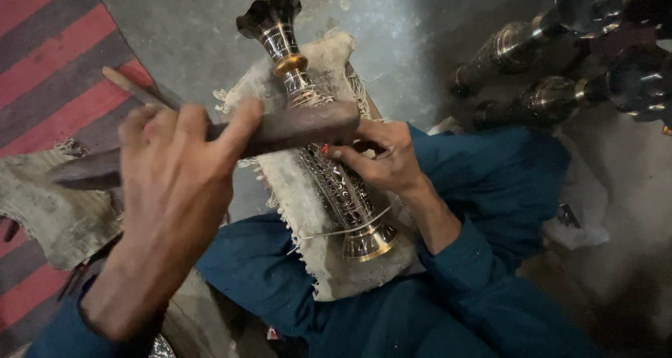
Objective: The person uses a small chisel and a wooden mallet to engrave intricate patterns on a silver-colored metal vase. They repeatedly strike the chisel against the vase's surface to create detailed designs.
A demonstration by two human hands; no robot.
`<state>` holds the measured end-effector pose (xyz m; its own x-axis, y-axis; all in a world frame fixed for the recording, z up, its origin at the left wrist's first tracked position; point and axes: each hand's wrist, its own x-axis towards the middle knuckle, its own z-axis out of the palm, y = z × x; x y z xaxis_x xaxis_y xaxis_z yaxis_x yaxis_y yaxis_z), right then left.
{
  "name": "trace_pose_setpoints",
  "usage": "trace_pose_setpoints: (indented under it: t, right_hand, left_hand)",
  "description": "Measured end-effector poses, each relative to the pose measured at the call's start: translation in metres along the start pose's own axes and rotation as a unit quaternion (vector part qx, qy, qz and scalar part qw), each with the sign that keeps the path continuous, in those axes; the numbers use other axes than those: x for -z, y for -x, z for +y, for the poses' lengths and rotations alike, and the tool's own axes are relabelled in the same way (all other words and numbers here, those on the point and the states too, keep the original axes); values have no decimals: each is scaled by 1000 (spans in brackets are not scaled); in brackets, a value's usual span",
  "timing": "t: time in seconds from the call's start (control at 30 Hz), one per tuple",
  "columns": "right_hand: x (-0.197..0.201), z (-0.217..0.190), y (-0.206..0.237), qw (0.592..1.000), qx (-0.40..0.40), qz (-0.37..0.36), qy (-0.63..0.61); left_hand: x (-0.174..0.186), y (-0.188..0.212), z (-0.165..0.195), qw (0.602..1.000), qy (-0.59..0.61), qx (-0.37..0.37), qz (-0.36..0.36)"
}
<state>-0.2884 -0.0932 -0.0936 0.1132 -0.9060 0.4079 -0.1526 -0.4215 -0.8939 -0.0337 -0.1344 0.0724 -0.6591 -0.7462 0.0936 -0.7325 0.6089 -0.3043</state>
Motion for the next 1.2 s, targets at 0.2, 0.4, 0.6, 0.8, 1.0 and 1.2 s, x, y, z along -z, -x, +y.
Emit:
trace_pose_setpoints:
  t: [0.2, 0.4, 0.6, 0.8, 1.0, 1.2]
  right_hand:
    - [1, 3, 1, 1000, 15, -4, -19]
    - [1, 1, 1, 1000, 13, -8, -15]
    - [2, -2, 1, 1000, 18, -1, -7]
    - [2, -1, -1, 1000, 7, -6, -12]
    - [4, -2, 0, 998, 1, -7, -56]
    - [4, -1, -2, 999, 8, -11, -44]
  left_hand:
    - [0, -5, -2, 999, -6, 20, -44]
    - [4, -6, -2, 999, -37, 4, -38]
    - [-6, -6, -2, 998, -21, 4, -55]
    - [-11, -1, -4, 1000, 1, -7, 15]
    - [-20, -6, -7, 997, 35, 15, -64]
    - [-17, -7, -8, 1000, -16, -17, 3]
